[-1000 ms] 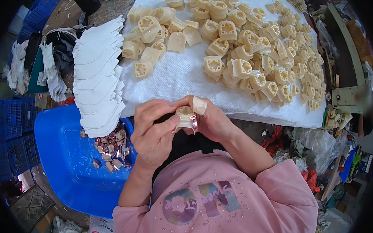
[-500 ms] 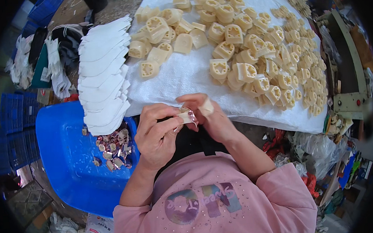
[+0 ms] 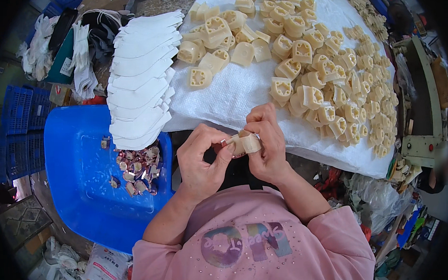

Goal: The recorder is inspecting and separating rubber shoe sole components at a workstation.

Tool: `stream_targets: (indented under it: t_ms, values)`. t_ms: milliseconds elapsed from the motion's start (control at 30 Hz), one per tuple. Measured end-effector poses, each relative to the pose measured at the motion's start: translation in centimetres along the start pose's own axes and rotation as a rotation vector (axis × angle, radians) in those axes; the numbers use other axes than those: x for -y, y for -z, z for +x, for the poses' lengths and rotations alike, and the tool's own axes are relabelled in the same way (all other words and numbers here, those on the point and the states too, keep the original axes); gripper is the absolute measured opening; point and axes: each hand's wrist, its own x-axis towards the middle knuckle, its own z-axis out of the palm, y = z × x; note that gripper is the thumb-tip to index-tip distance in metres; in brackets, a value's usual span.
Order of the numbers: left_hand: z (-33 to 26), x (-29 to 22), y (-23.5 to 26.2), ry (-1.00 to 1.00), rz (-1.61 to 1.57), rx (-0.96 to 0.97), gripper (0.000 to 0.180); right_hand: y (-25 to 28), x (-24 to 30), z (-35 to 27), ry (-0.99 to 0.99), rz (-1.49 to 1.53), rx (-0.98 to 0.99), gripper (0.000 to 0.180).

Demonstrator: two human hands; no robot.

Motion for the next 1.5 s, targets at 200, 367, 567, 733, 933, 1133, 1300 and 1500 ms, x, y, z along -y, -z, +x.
stream_targets:
  t_ms: [200, 367, 567, 733, 933, 1133, 1300, 1500]
  values:
    - [0.3, -0.1, -0.1, 0.007, 0.022, -0.039, 0.009, 0.0, -0.5, -0.5, -0.372, 0.5, 0.134, 0.015]
    - [-0.2, 0.3, -0.1, 0.035, 0.006, -0.034, 0.01, -0.3, -0.3, -0.1, -0.204, 0.227, 0.128, 0.005]
    - [-0.7, 0.9, 2.1, 0.122, -0.043, -0.034, 0.009, -0.8, -1.0, 1.3, -0.409, 0.627, 0.144, 0.014]
    - [-2.0, 0.3, 5.4, 0.088, 0.29, -0.108, 0.011, -0.6, -1.2, 3.6, -0.462, 0.532, 0.196, 0.018]
    - [-6.5, 1.6, 10.7, 0.078, 0.796, -0.237, 0.023, -2.5, -0.8, 5.3, -0.371, 0.471, 0.237, 0.016]
    - [-4.4, 0.4, 11.5, 0.089, 0.745, -0.365, 0.021, -5.2, -0.6, 8.0, -0.146, 0.098, 0.334, 0.021]
    - [0.1, 0.8, 10.1, -0.252, 0.805, -0.275, 0.021, -8.6, -0.7, 10.2, 0.079, -0.222, 0.246, 0.022]
    - [1.9, 2.0, 8.4, -0.322, 0.89, -0.13, 0.024, -11.1, -1.2, 11.0, 0.094, -0.468, 0.294, 0.021]
